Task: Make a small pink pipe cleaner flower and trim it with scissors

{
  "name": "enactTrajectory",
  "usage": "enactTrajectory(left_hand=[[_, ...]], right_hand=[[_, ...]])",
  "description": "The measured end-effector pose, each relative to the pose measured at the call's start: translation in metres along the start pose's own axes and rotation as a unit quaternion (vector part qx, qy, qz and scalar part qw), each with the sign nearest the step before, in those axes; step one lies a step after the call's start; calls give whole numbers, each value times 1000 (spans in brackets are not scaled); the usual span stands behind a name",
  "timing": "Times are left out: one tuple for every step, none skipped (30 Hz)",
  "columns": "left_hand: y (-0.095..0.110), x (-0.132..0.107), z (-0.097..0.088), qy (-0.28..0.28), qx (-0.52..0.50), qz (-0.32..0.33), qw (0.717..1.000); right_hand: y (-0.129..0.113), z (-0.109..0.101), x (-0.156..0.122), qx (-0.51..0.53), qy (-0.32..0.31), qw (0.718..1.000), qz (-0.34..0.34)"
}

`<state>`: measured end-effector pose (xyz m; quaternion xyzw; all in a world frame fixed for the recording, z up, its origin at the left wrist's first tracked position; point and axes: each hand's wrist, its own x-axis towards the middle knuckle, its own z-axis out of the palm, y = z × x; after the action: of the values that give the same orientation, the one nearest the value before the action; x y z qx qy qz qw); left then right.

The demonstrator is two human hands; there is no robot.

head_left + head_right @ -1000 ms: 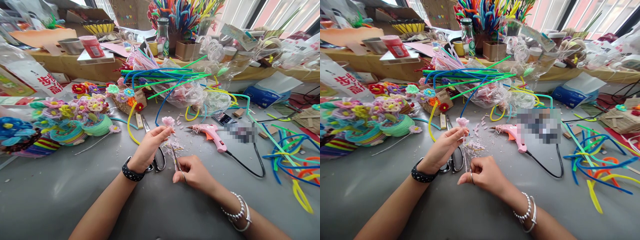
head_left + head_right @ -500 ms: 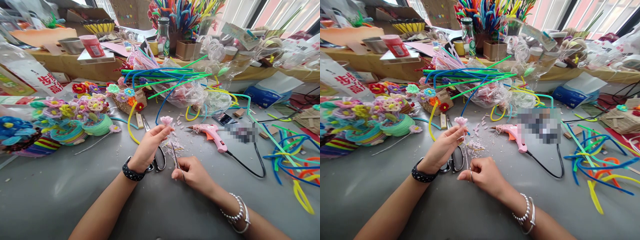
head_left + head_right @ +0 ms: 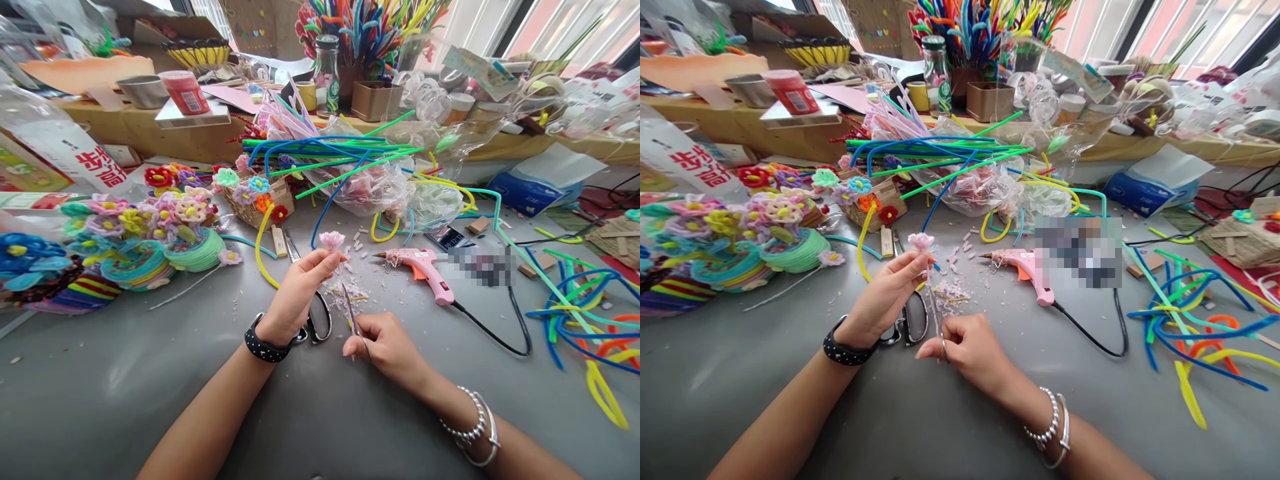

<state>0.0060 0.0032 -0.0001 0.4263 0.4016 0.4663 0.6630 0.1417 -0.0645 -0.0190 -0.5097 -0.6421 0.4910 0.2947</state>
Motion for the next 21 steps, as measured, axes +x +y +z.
enactTrajectory(left_hand=[[0, 0, 0, 2, -1, 3, 1000], [0, 0, 0, 4, -3, 5, 1000], [0, 0, 0, 5, -5, 6, 1000], [0, 1, 0, 6, -6, 6, 1000], [0, 0, 0, 6, -7, 6, 1000], [0, 0, 0, 6, -6, 5, 1000], [0, 0, 0, 5, -4, 4, 1000], [-1, 0, 0, 4, -1, 3, 1000], [-1, 0, 0, 3, 2, 2, 1000], [-1, 0, 0, 2, 4, 0, 1000], [-1, 0, 0, 1, 6, -1, 1000], [-1, 0, 0, 1, 7, -1, 1000], [-1, 0, 0, 1, 8, 0, 1000], [0, 0, 0, 0, 7, 0, 1000], [0, 0, 0, 2, 6, 1, 1000], [0, 0, 0, 4, 4, 3, 1000], [1, 0, 0, 7, 2, 4, 1000], [1, 0, 1, 10, 1, 4, 1000], [1, 0, 1, 11, 0, 5, 1000], [1, 0, 1, 10, 2, 6, 1000], [1, 0, 1, 6, 5, 6, 1000]], right_hand=[[0, 0, 0, 2, 7, 1000, 1], [0, 1, 0, 5, 12, 1000, 2], [1, 1, 1, 7, 14, 1000, 2], [1, 1, 1, 8, 13, 1000, 1], [2, 1, 0, 10, 10, 1000, 0], [2, 0, 0, 13, 3, 1000, -3], [2, 0, 0, 15, -6, 1000, -7], [2, 0, 0, 18, -15, 1000, -11], [2, 0, -1, 20, -20, 1000, -13], [2, 0, -1, 20, -21, 1000, -13], [1, 0, -1, 17, -17, 1000, -11], [1, 0, -1, 14, -10, 1000, -9], [1, 0, 0, 10, -1, 1000, -8], [1, 1, 0, 6, 7, 1000, -7], [1, 1, 0, 4, 13, 1000, -6], [2, 1, 0, 3, 18, 1000, -5], [2, 1, 0, 4, 20, 1000, -4], [2, 1, 0, 5, 18, 1000, -3], [2, 0, 0, 6, 12, 1000, -3], [2, 0, 0, 7, 3, 1000, -4], [2, -1, 0, 7, -7, 1000, -7]])
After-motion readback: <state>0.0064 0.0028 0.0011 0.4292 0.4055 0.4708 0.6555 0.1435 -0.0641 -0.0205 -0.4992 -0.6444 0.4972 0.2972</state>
